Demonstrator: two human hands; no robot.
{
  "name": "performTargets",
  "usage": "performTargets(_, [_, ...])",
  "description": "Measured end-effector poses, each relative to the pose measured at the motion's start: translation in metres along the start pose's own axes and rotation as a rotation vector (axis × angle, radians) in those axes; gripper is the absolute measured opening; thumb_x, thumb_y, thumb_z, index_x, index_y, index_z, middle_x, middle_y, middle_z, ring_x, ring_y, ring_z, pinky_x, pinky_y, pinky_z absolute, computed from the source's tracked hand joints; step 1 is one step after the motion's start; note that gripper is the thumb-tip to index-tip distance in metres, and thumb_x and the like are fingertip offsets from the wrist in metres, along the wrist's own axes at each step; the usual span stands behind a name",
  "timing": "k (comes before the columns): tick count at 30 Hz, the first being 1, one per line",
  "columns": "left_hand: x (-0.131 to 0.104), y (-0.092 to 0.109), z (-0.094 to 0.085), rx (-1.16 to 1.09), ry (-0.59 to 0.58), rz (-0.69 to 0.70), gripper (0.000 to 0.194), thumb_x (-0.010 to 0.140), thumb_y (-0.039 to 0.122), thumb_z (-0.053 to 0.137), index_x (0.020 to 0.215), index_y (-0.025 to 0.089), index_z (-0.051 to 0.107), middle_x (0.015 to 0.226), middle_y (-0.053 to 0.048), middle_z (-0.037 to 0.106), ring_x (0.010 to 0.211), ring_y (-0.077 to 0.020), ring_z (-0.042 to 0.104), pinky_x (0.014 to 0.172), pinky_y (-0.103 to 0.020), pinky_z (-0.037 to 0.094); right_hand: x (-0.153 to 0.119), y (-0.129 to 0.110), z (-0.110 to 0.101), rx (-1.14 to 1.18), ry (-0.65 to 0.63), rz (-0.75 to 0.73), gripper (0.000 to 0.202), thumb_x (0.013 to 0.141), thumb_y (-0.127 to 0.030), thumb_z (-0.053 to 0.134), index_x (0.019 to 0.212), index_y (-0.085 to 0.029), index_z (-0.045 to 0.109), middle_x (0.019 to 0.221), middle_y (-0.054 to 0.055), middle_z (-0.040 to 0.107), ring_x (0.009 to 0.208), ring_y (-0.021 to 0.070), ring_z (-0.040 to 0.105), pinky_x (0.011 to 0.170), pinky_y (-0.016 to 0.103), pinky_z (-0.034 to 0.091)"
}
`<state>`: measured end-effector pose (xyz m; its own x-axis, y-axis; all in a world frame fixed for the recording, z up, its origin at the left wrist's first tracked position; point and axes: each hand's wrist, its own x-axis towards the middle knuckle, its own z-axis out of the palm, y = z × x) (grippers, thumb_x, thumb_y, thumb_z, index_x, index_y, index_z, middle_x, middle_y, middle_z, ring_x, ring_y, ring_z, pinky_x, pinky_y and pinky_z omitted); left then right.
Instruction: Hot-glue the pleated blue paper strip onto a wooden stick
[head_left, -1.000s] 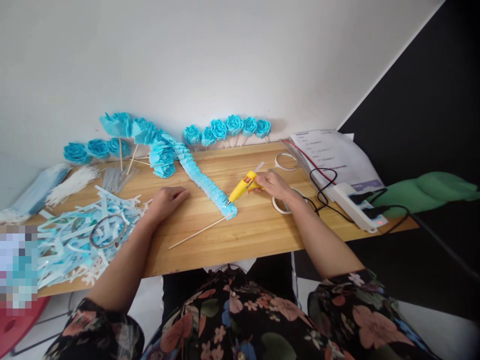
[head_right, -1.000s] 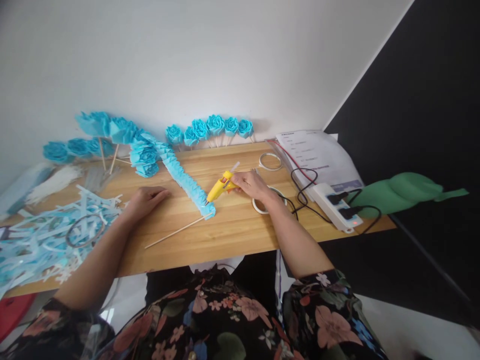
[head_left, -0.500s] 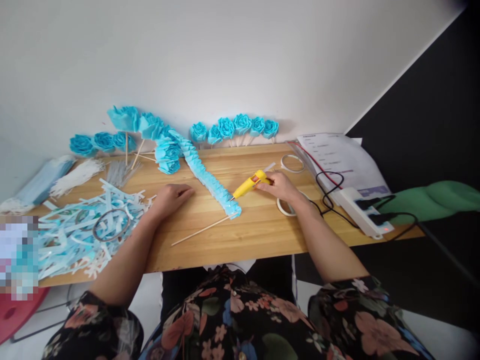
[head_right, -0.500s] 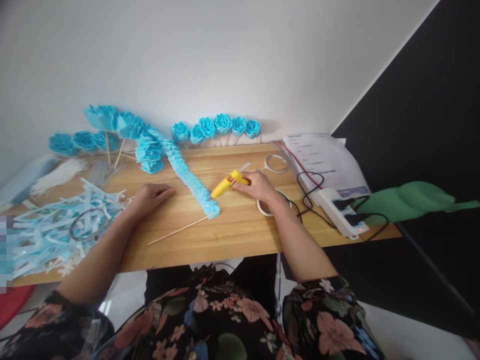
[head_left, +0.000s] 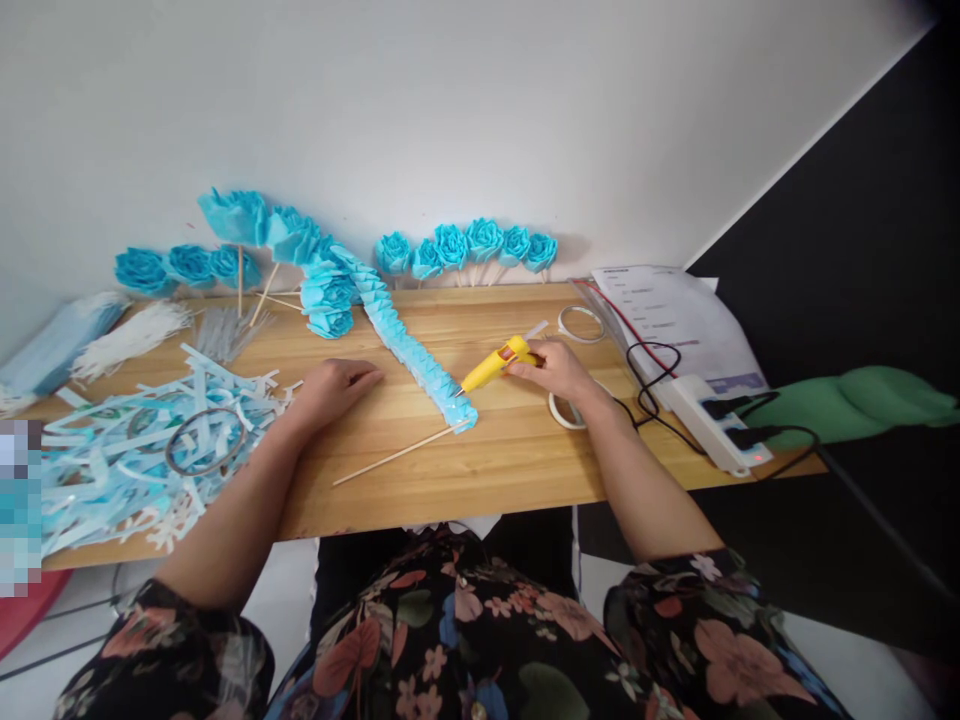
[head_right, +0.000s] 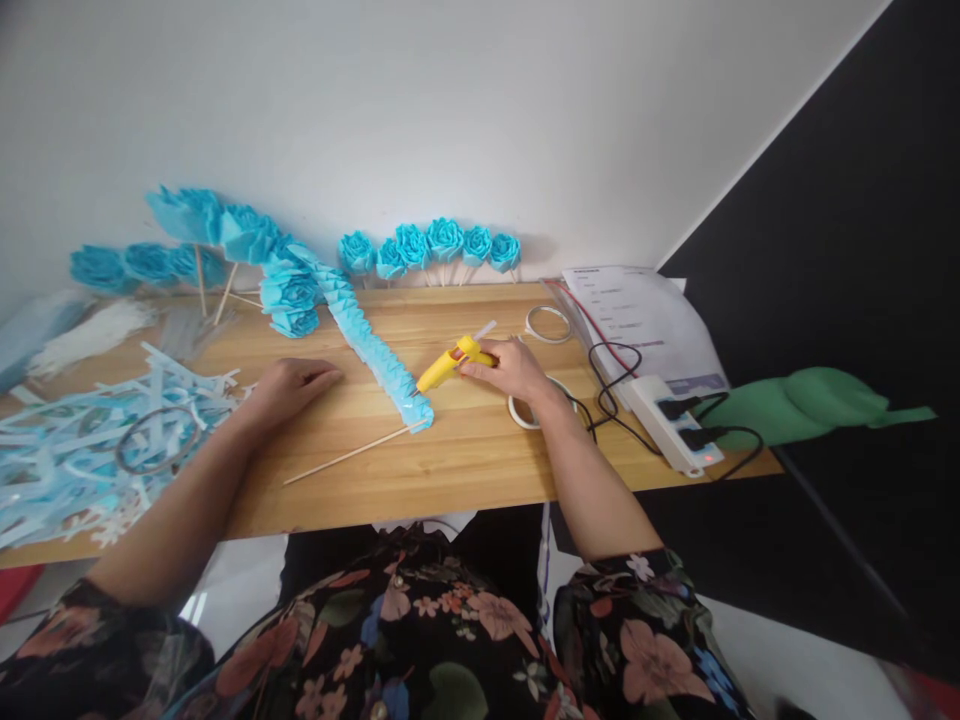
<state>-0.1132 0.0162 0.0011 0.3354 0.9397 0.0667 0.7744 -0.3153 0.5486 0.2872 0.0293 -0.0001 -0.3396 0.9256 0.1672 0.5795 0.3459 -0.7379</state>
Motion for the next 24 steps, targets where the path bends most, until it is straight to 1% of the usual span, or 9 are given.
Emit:
performTargets(3, [0.0001, 0.0004, -0.0008, -0.012, -0.014, -0.004, 0.047, 0.095, 0.059, 0.051, 0.086, 0.022, 0.079, 0.089, -0.008, 0.083, 0.083, -0.0273, 0.071, 0.075, -0.032, 0.050, 0.0001, 0.0009, 0.0010, -0.026, 0.018, 0.013, 0.052, 0.082, -0.066, 0.074, 0.103, -0.020, 0.085, 0.064, -0.002, 0.061, 0.057, 0.0125, 0.041, 0.058, 0.028, 0.028])
performTargets(6, [0.0002, 0.0014, -0.0019, -0.009, -0.035, -0.008, 0.049, 0.095, 0.060, 0.049, 0.089, 0.021, 0.080, 0.099, -0.010, 0.084, 0.088, -0.0295, 0.074, 0.078, -0.034, 0.050, 0.0007, 0.0019, 0.0022, -0.067, 0.040, 0.012, 0.051, 0.080, -0.067, 0.076, 0.094, -0.019, 0.084, 0.065, -0.001, 0.060, 0.059, 0.0133, 0.043, 0.059, 0.029, 0.029])
performTargets(8, [0.0002, 0.0022, -0.0025, -0.013, -0.044, -0.010, 0.050, 0.096, 0.060, 0.049, 0.091, 0.021, 0.080, 0.103, -0.011, 0.085, 0.091, -0.0307, 0.075, 0.079, -0.035, 0.049, 0.0007, 0.0024, 0.0026, -0.085, 0.042, 0.006, 0.050, 0.080, -0.067, 0.076, 0.093, -0.019, 0.083, 0.066, -0.001, 0.061, 0.060, 0.0136, 0.043, 0.060, 0.029, 0.029])
performTargets(12, [-0.0002, 0.0029, -0.0033, -0.007, -0.058, -0.007, 0.051, 0.097, 0.059, 0.048, 0.094, 0.020, 0.080, 0.105, -0.012, 0.084, 0.093, -0.0315, 0.076, 0.080, -0.035, 0.049, -0.0001, 0.0022, 0.0023, -0.086, 0.036, 0.016, 0.052, 0.083, -0.067, 0.074, 0.101, -0.019, 0.084, 0.066, -0.001, 0.062, 0.059, 0.0138, 0.044, 0.059, 0.029, 0.029])
performTargets(15, [-0.0002, 0.0021, -0.0031, 0.009, -0.064, -0.008, 0.052, 0.098, 0.059, 0.047, 0.095, 0.020, 0.080, 0.105, -0.012, 0.084, 0.093, -0.0314, 0.076, 0.080, -0.035, 0.050, -0.0007, 0.0004, 0.0017, -0.089, 0.040, 0.013, 0.051, 0.085, -0.066, 0.071, 0.101, -0.020, 0.084, 0.066, 0.000, 0.063, 0.059, 0.0139, 0.046, 0.059, 0.029, 0.030])
performTargets(21, [-0.0002, -0.0005, -0.0012, 0.012, -0.049, -0.006, 0.051, 0.098, 0.059, 0.047, 0.096, 0.021, 0.081, 0.107, -0.012, 0.084, 0.095, -0.0322, 0.077, 0.080, -0.035, 0.050, -0.0012, -0.0030, 0.0010, -0.095, 0.054, 0.008, 0.050, 0.087, -0.064, 0.068, 0.105, -0.021, 0.085, 0.071, 0.002, 0.069, 0.059, 0.0147, 0.049, 0.060, 0.029, 0.031])
performTargets(24, [-0.0001, -0.0006, -0.0011, 0.013, -0.044, -0.003, 0.050, 0.097, 0.059, 0.047, 0.093, 0.022, 0.081, 0.104, -0.011, 0.085, 0.093, -0.0316, 0.076, 0.080, -0.035, 0.050, -0.0015, -0.0031, 0.0011, -0.096, 0.069, -0.001, 0.049, 0.087, -0.064, 0.068, 0.106, -0.022, 0.085, 0.068, 0.001, 0.067, 0.058, 0.0148, 0.048, 0.060, 0.029, 0.032])
